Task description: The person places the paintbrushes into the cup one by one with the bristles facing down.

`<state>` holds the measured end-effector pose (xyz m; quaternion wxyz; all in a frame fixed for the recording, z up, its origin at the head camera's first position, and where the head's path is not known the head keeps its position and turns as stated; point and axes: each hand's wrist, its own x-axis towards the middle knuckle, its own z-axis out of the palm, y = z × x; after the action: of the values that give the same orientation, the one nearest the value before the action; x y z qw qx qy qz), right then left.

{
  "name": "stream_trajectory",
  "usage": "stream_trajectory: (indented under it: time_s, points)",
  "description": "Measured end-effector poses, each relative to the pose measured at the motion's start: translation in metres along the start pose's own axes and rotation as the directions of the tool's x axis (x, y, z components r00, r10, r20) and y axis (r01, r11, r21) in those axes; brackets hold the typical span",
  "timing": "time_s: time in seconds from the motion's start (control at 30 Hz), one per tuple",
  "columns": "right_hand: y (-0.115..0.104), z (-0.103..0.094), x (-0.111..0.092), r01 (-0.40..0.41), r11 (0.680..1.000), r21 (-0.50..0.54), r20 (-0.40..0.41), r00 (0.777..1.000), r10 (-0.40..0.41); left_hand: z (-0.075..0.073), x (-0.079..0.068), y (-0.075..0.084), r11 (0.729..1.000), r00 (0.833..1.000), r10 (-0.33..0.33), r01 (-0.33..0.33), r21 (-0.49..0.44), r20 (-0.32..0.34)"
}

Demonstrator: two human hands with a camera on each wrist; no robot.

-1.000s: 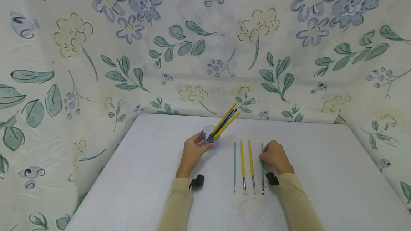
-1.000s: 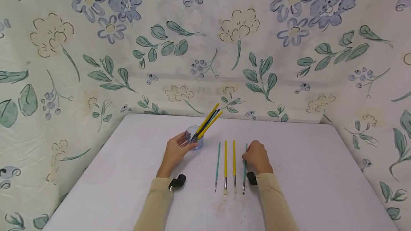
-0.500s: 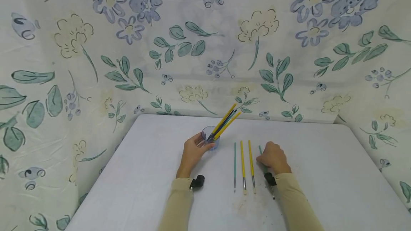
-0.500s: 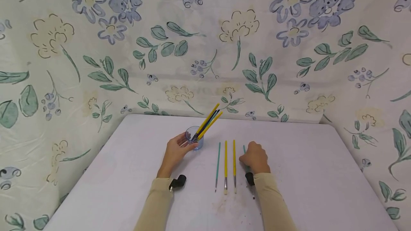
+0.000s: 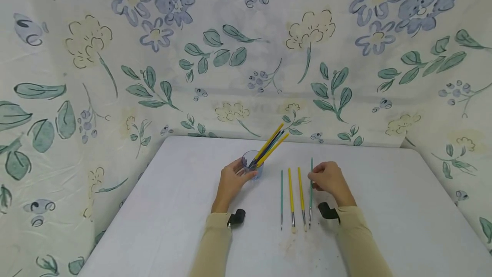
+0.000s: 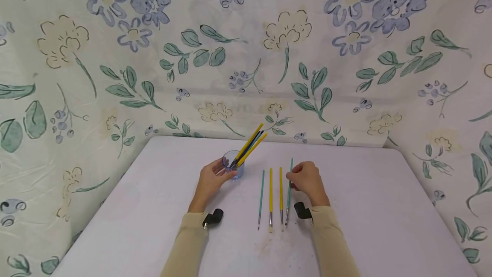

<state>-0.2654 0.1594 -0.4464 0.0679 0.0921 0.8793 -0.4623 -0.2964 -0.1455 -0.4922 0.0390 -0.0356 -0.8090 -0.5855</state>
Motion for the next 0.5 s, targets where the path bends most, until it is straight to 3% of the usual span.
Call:
stream_trajectory:
  time_s: [0.2, 0.5]
  points:
    - [-0.006, 0.0, 0.0, 0.012, 0.983, 0.182, -0.02, 1.0, -0.008, 0.001, 0.001, -0.001, 1.0, 1.0, -0.007, 0.007, 0.005, -0.001]
    - [-0.018, 0.001, 0.0, 0.04, 0.915, 0.402, -0.07, 0.997, -0.014, 0.0, 0.0, -0.001, 1.0, 1.0, -0.003, 0.003, 0.001, 0.001]
